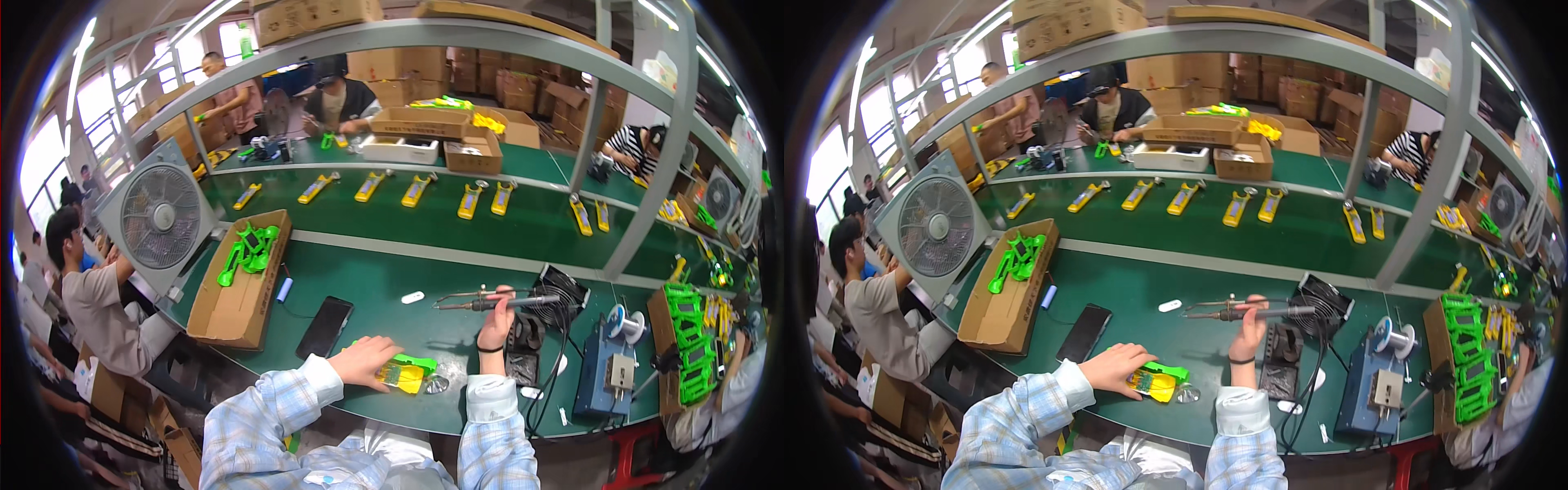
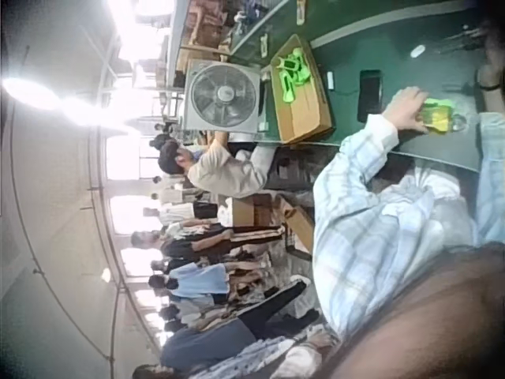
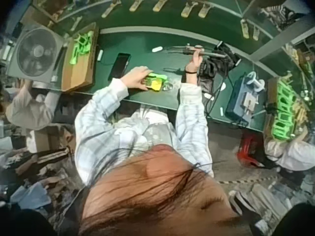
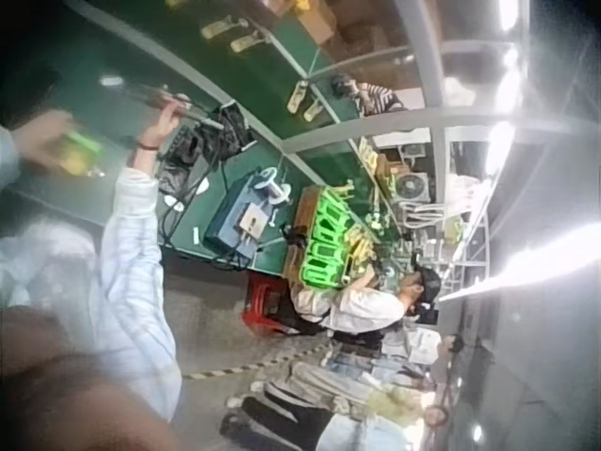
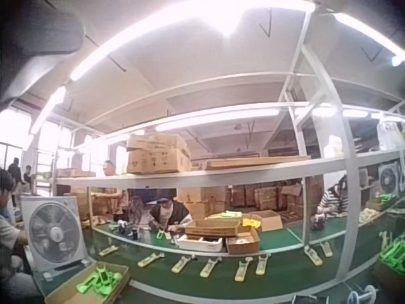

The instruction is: The person solders flashlight circuit components using a soldering iron, fits the flashlight casing parts together by hand, and places the assembled flashlights onto the assembly line.

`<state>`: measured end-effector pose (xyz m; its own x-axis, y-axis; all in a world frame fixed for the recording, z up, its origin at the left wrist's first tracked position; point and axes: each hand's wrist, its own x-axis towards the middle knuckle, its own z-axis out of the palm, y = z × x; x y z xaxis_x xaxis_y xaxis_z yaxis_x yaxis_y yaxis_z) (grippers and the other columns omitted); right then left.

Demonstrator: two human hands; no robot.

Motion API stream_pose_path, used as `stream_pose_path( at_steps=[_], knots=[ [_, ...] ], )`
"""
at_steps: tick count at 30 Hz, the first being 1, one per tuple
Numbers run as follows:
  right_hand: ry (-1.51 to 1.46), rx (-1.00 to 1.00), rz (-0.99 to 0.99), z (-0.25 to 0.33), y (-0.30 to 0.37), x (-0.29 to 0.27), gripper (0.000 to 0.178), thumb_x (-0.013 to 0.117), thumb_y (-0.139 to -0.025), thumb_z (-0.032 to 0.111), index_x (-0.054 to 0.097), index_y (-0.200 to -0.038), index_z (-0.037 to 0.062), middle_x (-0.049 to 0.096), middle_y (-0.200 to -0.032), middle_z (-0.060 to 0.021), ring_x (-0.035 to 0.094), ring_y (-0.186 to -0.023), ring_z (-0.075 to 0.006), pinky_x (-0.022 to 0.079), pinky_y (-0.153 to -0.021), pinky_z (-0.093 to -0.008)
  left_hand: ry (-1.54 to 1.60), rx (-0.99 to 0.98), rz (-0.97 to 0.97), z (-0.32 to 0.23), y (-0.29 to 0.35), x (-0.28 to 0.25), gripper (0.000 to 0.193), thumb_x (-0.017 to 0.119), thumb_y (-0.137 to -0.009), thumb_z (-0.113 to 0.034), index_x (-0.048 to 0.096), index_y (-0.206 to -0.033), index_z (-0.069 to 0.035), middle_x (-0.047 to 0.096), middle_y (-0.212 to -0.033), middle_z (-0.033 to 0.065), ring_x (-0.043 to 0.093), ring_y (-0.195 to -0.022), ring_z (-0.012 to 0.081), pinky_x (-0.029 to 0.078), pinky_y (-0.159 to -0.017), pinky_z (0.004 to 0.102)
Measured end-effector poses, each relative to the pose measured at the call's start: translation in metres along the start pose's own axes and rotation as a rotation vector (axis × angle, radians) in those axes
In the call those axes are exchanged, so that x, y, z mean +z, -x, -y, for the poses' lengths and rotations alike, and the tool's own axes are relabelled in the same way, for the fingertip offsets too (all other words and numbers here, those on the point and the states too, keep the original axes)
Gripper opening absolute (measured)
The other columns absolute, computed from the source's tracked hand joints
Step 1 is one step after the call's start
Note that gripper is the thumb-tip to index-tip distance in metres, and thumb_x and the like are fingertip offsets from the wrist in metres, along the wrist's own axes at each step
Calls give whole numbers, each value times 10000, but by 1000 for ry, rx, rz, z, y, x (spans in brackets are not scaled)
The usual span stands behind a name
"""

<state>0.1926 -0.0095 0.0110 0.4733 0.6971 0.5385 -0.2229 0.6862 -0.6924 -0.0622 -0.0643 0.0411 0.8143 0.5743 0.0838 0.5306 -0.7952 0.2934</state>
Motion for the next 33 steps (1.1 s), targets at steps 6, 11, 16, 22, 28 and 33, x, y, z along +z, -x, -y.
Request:
stream_pose_path(
  at_steps=[6,11,16,22,28,33],
  knots=[
    [-630,-101,118,72,-35,25,353,416,-847,379,412,-656,83,355,-752,-38,331,-723,-147,266,-689,-268,10,21,-1,2,5,1,561,675,-624,-325,456,-1072,-67,536,-1016,109,520,-936,270,389,-809,363],
    [-1052,-120,206,147,-49,56,427,460,-814,444,383,-526,138,318,-632,8,302,-675,-136,249,-658,-267,-75,143,-80,-1,-2,8,522,658,-643,-305,475,-1056,-43,560,-978,117,549,-881,264,426,-775,352],
    [-1252,-43,311,156,-34,58,412,440,-825,419,428,-495,171,344,-603,47,316,-672,-119,253,-659,-266,-144,187,-88,-5,-7,6,571,657,-638,-301,459,-1088,-11,555,-1000,128,555,-877,267,439,-775,353],
    [-1271,-94,390,158,-37,48,415,413,-825,487,473,-542,190,390,-662,49,338,-723,-123,258,-696,-271,-187,200,-5,-4,-7,4,623,655,-614,-286,427,-1108,19,528,-1040,144,537,-915,271,422,-806,363],
    [-1294,16,279,154,-40,43,361,468,-821,367,477,-512,181,377,-634,48,343,-699,-118,273,-685,-282,-171,168,125,-8,-11,-2,661,653,-601,-264,396,-1141,17,514,-1029,149,519,-914,276,408,-808,361],
    [-1307,-26,240,148,-46,48,397,451,-817,460,474,-537,180,386,-645,37,351,-702,-135,273,-677,-284,53,35,-43,7,-11,-5,618,649,-639,-252,405,-1152,-9,515,-1016,166,516,-903,296,414,-791,350]
  ],
)
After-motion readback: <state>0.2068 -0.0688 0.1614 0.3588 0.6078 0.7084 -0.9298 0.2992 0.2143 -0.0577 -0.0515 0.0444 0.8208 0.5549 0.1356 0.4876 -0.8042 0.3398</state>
